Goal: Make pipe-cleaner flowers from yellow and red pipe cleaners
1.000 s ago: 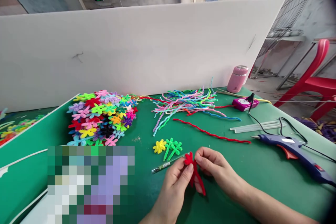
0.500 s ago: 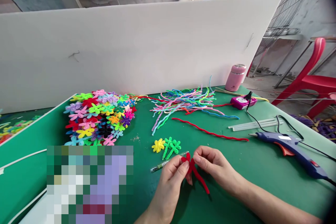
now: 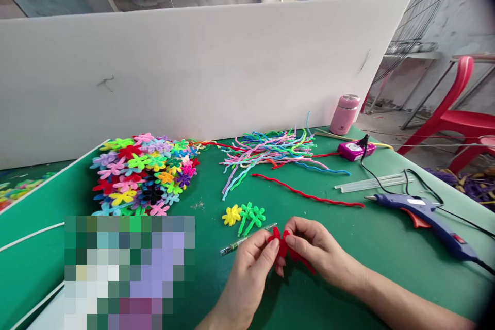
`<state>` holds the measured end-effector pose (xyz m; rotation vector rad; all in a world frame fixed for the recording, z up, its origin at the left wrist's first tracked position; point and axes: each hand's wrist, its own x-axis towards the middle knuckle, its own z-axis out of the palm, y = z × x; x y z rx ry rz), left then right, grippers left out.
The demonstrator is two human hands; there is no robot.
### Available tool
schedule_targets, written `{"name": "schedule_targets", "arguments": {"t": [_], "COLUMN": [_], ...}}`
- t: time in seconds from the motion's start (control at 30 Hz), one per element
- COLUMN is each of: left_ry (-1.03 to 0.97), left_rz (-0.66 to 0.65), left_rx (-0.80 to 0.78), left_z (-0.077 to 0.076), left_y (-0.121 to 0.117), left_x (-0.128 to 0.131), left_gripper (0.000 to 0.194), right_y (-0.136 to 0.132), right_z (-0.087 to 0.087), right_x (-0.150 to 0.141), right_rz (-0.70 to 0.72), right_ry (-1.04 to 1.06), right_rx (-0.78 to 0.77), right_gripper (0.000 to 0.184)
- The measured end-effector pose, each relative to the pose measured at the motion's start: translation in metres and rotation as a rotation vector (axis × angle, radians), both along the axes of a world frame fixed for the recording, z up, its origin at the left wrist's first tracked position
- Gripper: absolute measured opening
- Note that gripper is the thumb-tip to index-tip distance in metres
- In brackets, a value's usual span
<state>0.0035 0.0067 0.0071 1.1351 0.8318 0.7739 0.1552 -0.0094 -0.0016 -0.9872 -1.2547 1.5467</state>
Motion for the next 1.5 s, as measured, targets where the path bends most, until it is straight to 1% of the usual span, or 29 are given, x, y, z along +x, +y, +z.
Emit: {"name": "schedule_targets", "arguments": {"t": [0.1,0.23,0.3,0.37,0.47,0.57,0.7,0.83,0.93,1.07,1.17,1.27,1.37,1.5], "left_ry": [0.158,0.332,0.380,0.372,0.288,0.222,0.179,0.102,0.122,0.227,0.285,0.329,0.305,0.175], "left_rz": [-0.031,-0.056,-0.043,-0.030,-0.002,0.060,0.114,0.063,0.017,0.020,0.018,0.004,-0.008,0.032], "left_rx": [0.161,0.386,0.453,0.428,0.277,0.165,0.126,0.089,0.096,0.174,0.237,0.282,0.233,0.063], "left_z": [0.004,0.006,0.005,0.003,0.002,0.002,0.001,0.000,0.000,-0.001,-0.002,-0.002,-0.003,-0.005], "left_y": [0.000,-0.001,-0.001,-0.001,0.000,0.002,0.003,0.003,0.003,0.002,0.002,0.003,0.004,0.004], "left_x": [-0.002,-0.005,-0.005,-0.005,-0.004,-0.003,-0.003,-0.003,-0.003,-0.004,-0.004,-0.005,-0.005,-0.003], "left_gripper": [0.021,0.023,0.024,0.023,0.024,0.025,0.027,0.025,0.027,0.031,0.031,0.032,0.032,0.031], "right_y": [0.003,0.006,0.007,0.007,0.008,0.006,0.003,0.000,-0.001,-0.002,-0.003,-0.004,-0.004,-0.003], "right_z": [0.002,0.003,0.002,0.001,0.002,0.005,0.005,0.001,0.000,0.000,0.000,0.000,-0.001,-0.002], "right_x": [0.001,0.001,0.002,0.002,0.003,0.004,0.004,0.004,0.004,0.005,0.005,0.005,0.004,0.004], "right_rz": [-0.001,0.016,0.016,0.024,0.011,-0.030,-0.085,-0.147,-0.129,-0.074,-0.072,-0.078,-0.079,-0.107], "right_ry": [0.019,0.098,0.106,0.076,-0.004,-0.092,-0.284,-0.473,-0.524,-0.587,-0.685,-0.747,-0.736,-0.646], "right_rx": [-0.084,-0.228,-0.250,-0.235,-0.169,-0.052,0.161,0.340,0.429,0.507,0.587,0.652,0.648,0.612], "right_gripper": [0.032,0.025,0.023,0.025,0.032,0.034,0.023,0.011,0.008,0.005,0.005,0.008,0.010,0.011]}}
